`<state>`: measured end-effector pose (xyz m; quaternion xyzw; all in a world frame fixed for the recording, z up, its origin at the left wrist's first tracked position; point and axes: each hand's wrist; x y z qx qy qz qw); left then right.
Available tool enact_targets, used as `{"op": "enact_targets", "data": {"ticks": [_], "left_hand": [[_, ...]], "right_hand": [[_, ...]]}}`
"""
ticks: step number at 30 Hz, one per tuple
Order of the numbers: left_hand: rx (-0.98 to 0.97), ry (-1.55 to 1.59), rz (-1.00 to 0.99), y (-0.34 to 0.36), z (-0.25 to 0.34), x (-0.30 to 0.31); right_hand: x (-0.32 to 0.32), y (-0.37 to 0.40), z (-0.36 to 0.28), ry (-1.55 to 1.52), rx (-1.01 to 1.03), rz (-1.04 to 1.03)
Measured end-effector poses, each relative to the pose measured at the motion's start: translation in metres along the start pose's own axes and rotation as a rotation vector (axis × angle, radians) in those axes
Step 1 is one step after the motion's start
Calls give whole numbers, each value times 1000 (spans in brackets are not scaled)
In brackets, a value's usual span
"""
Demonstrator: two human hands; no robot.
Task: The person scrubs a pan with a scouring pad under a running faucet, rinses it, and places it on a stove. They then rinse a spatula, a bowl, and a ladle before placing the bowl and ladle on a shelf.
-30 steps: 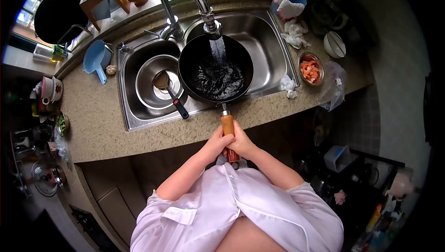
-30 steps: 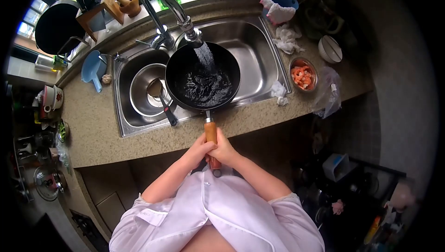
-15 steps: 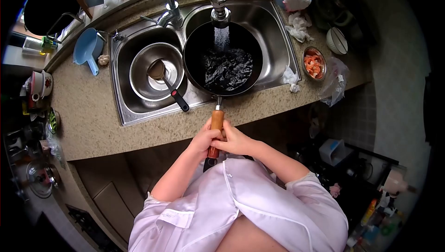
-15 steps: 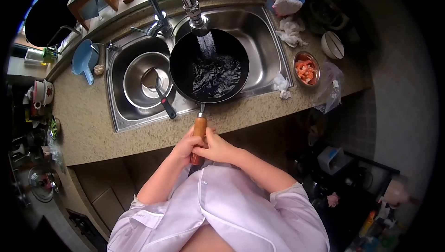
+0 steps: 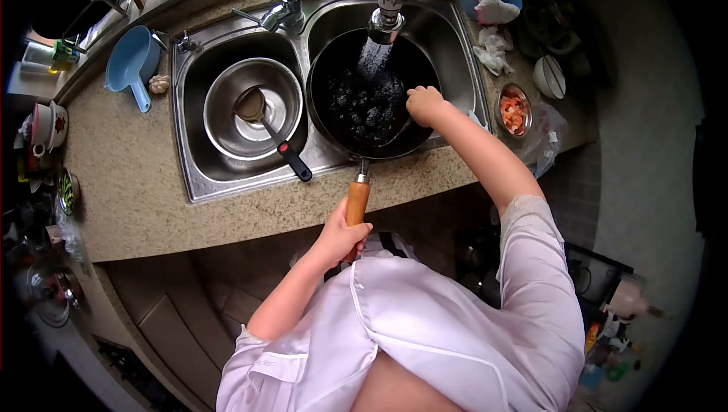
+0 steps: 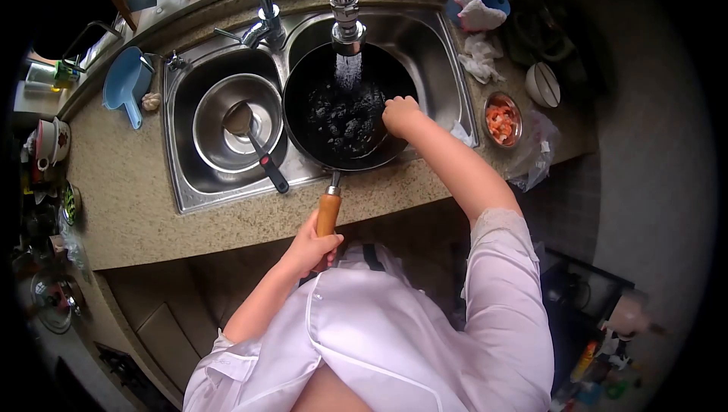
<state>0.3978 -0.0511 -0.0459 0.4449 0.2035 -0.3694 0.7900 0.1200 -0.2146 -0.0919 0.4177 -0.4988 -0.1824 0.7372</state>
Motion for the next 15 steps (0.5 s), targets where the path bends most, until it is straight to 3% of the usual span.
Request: {"op": "enact_targets", "data": {"ticks": [3,5,8,9,10,13,15], "left_hand": [[-16,-31,27,2,0,3],[-43,-28,22,2,1,3],[10,-64,2,5,7,5],[-4,-77,-8,5,9,4],[-19,-90,-17,5,11,4],[-38,-89,-17,3,4,7],[-28,-87,-21,3,5,8]], "right_hand": [[-10,-10,-20,-301,120,-208],[-2,-13,-8,-231,184,-335],[2,-13,5,-93,46,-90],[4,-11,-2,-74,96,-236],[10,-12,-5,-65,97,-238],[26,-4,-15,-117,188,-500],[12,-12,1,-83,78,-252]]}}
Point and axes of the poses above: each hand's wrist, its own y-axis away from the middle knuckle, its own x-axis out of the back of the hand, z = x × y, and after that the axes turned 15 degrees about -z, right-handed
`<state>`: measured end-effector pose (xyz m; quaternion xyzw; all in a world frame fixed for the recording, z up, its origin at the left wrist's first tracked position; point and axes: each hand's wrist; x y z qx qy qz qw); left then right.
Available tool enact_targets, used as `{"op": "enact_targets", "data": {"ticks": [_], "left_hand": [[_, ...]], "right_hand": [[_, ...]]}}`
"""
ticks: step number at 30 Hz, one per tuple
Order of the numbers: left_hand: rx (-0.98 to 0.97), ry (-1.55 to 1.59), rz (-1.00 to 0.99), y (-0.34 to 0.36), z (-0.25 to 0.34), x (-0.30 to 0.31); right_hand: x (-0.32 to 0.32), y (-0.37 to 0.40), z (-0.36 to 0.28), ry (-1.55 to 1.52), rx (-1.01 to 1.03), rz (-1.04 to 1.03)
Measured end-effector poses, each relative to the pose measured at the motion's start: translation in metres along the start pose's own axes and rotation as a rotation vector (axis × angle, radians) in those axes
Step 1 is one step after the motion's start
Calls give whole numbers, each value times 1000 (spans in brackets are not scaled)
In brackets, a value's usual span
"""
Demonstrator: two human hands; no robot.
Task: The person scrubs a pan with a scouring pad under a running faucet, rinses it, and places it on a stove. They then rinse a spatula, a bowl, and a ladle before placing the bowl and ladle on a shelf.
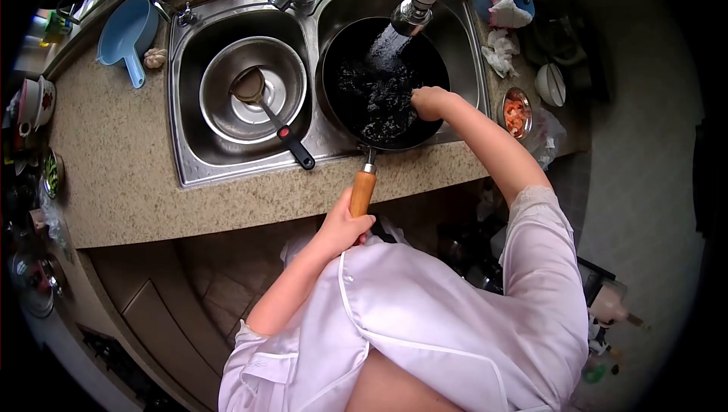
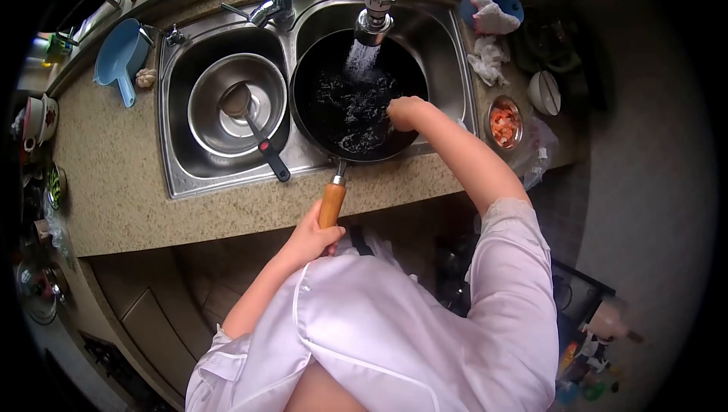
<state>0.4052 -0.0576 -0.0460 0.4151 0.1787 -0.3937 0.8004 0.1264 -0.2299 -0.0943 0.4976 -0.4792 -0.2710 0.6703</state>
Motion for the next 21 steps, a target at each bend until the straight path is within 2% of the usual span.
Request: {"op": "enact_targets", "data": {"ticks": [1,2,4,6,8,10,11,12,14,16,17,18,20,21], "left_hand": [[6,5,-4,0,1,0],[1,8,-2,-1,2,-1],[-3,20,30,1,2,-1],[-23,31,29,-1,1,-1],[-38,48,28,0,0,-2],[-22,50,34,2,2,-3],[-23,50,34,2,3,-3],[-15,50,29,3,5,-4],[-9,52,26,3,6,-4],[0,45,26,3,6,-4],[-1,46,24,2,4,-5],[5,43,32,2,3,-4],[3,43,37,3,5,-4],[6,43,36,3,7,-6]], "right_hand": [[-13,-8,-2,-49,7,-4],[-6,-2,-13,-11,105,-163],[4,5,-15,-53,117,-255],[-5,7,-4,39,-11,78],[-1,6,-8,-1,-32,16],[12,20,-20,-199,116,-274],[11,13,-15,-10,38,-249],[4,12,-7,5,1,48],[7,17,-13,-107,-18,-138],[3,16,-22,-422,158,-296],[6,13,-17,-257,216,-267],[-8,10,-7,73,-84,229],[-13,5,7,-249,-137,622],[-11,6,9,-431,-111,704]]}}
Point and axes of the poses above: each hand's wrist, its own y-axis away from the middle knuckle, its own x-axis out of the back of the hand, z = x × y, and after that the axes turned 15 degrees about -z, right-handed
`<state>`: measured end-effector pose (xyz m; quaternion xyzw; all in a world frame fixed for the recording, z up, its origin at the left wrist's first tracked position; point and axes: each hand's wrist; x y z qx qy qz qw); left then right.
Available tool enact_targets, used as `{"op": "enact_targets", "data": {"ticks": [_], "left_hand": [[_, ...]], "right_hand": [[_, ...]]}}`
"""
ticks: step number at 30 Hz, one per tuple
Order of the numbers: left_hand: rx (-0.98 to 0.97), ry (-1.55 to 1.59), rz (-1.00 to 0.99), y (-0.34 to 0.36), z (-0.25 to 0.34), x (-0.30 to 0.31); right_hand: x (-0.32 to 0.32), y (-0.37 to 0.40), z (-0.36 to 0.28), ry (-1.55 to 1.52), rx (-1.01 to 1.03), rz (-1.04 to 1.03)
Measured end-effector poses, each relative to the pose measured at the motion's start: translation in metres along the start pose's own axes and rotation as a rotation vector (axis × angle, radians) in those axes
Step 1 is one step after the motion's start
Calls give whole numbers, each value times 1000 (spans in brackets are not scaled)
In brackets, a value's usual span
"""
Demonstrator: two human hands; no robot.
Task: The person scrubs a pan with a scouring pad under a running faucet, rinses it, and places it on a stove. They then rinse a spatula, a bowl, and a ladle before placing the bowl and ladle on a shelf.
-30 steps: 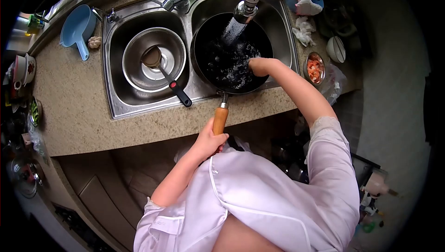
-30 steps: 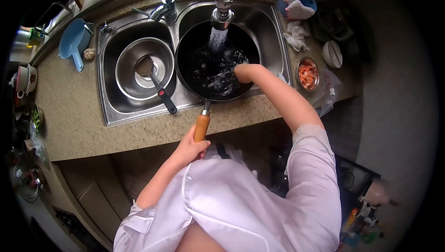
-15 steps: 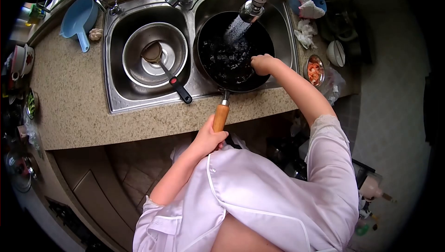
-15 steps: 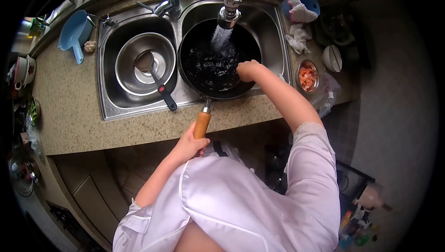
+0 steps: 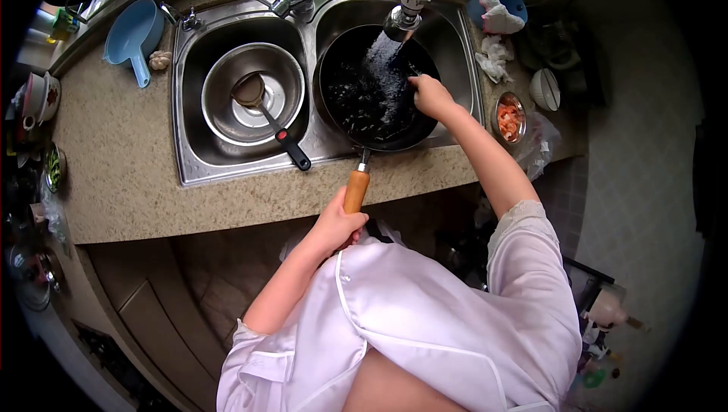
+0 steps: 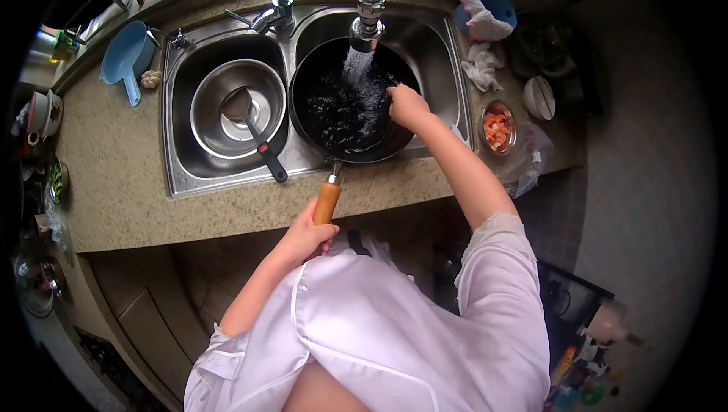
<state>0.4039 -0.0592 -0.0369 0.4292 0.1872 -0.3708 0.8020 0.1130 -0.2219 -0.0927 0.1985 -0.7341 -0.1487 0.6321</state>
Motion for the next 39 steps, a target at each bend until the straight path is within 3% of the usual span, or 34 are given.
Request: {"op": "enact_targets", "data": {"ticks": [1,3,4,5,7,8,11,13,15,17,19,20,21,23,25,31,33,35,38,39], "left_hand": [[8,-7,-4,1,2,-2],[13,-6,-11,-3,-3,1],[14,13,-11,-4,-5,1],[7,-5,-8,-3,-5,-1],[26,16,11,-3,0,-4],[24,31,6,-3,2,-6],[61,0,27,1,11,-13],[40,-13,21,0,11,-14],[19,-7,7,-1,10,-14],[30,-6,10,-2,12,-14],[38,6,6,-3,11,-14],[22,2,-1,-4,10,-13],[7,-7,-8,-4,9,-13],[23,-18,-1,-3,15,-17],[41,-34,6,-3,20,-20],[24,-10,-9,-11,28,-28],[4,25,-4,-13,33,-31],[0,28,-22,-18,36,-31],[0,51,-76,-23,41,-38],[-6,67,-109,-25,45,-40]], "right_hand": [[3,1,3,-5,-7,9],[25,7,-13,-619,92,-223],[25,-1,-14,-922,108,-233],[30,-6,-21,-926,119,-216],[42,-21,-37,-1691,-6,-243],[37,-38,-40,-1883,12,-229],[41,-65,-66,-2262,199,-141],[25,-93,-70,-2528,480,-46],[23,-101,-79,-2508,760,-16],[29,-100,-81,-2503,686,11],[39,-84,-84,-2062,394,50],[46,-66,-91,-1646,155,101],[36,-63,-90,-1356,240,233],[22,-27,-78,-533,57,269],[9,16,-72,-709,172,336],[-37,103,-63,-995,31,642],[-73,112,-62,-1240,-53,670],[-92,124,-75,-1538,-95,453],[-83,142,-105,-2246,-35,-327],[-69,142,-117,-2258,-26,-321]]}}
Point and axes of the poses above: each hand's wrist, its own y-axis away from the middle knuckle, its own x-axis out of the back of the hand, z = x × y, and after that the axes turned 15 degrees about -z, right-handed
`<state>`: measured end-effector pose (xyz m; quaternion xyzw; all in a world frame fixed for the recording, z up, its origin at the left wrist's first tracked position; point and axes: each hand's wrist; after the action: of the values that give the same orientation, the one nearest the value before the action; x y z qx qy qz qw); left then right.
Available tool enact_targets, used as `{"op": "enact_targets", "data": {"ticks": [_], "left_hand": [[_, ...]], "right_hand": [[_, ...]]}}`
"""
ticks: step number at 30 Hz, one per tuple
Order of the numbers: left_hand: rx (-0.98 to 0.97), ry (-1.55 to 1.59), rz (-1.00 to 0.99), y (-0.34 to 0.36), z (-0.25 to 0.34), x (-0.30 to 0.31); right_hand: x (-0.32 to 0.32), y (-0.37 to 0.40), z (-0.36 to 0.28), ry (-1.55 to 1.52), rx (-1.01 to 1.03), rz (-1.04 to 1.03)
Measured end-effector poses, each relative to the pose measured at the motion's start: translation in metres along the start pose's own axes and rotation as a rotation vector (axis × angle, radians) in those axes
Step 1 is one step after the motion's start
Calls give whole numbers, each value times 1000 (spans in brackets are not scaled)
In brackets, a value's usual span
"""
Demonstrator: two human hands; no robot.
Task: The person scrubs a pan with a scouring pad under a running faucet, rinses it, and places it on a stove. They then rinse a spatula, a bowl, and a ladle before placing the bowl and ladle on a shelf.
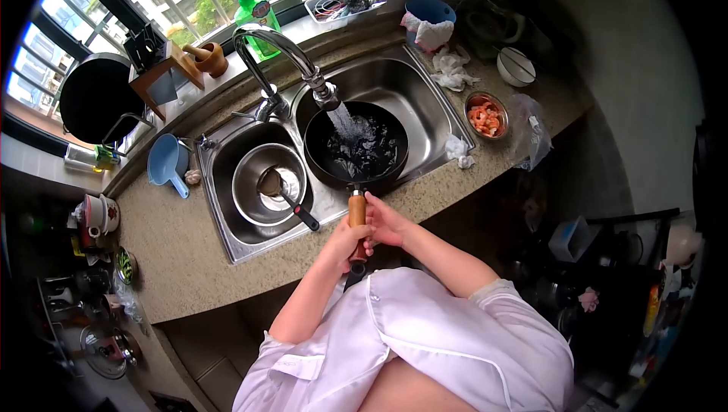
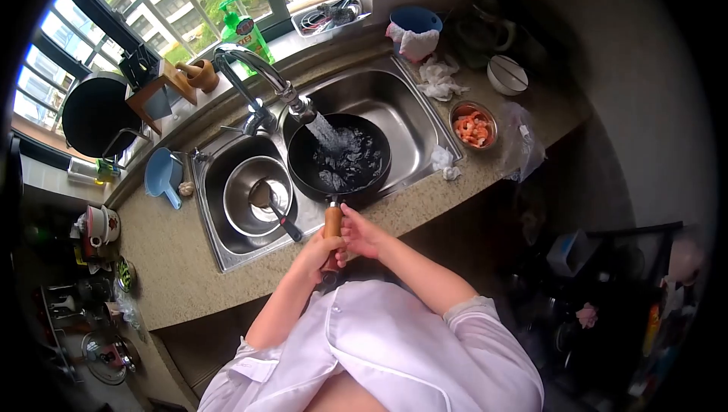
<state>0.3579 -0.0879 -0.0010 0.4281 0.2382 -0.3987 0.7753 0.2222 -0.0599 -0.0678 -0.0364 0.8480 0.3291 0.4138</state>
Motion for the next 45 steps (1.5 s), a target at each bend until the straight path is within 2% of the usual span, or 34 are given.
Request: {"op": "enact_targets", "data": {"ticks": [2,4,5,6,8,9,10,12,14,16,17,20,22,25,30,38,41,45], "left_hand": [[-6,16,35,-8,2,-5],[-16,34,71,-11,7,-4],[13,141,48,-10,12,0],[44,247,24,-9,18,2],[38,306,8,1,16,0],[28,402,-23,6,16,1],[19,498,-56,10,16,3],[3,586,-117,15,14,13],[10,937,-479,10,9,28],[-26,1012,-669,-1,-2,26],[-50,1019,-726,-4,-3,22],[-57,1104,-830,-13,-2,13],[-40,1193,-914,-23,-1,6],[-55,1243,-1051,-39,-6,-12],[-65,1341,-1142,-50,-8,-46],[-147,1340,-1244,-72,-13,-98],[-145,1369,-1392,-80,-14,-119],[-249,1302,-1652,-94,-18,-152]], "right_hand": [[-31,0,-4,-466,-9,-377],[-28,-18,2,-385,70,-264],[-25,-18,-1,-426,-13,-333],[-24,-18,-3,-428,-8,-338],[-26,-15,-6,-172,-23,-322],[-32,-13,-3,-136,22,-258],[-35,-11,-5,-136,23,-256],[-41,-2,-8,104,87,-318],[-42,-3,-11,43,110,-349],[-40,-4,-13,-324,116,-484],[-44,0,-18,-415,129,-494],[-29,-3,-33,-202,86,-493],[-44,12,-55,-12,65,-286],[-51,31,-74,105,34,-179],[-62,57,-96,269,-49,40],[-69,96,-136,413,-168,186],[-82,116,-150,503,-170,257],[-100,146,-165,772,-147,369]]}}
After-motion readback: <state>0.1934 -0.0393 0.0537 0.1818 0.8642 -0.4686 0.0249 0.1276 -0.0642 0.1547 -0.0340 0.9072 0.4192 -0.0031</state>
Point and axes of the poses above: each hand's wrist, its own y-axis away from the middle knuckle, its own x-axis out of the back of the hand, z = x × y, and after that the axes turned 15 degrees about -z, right-handed
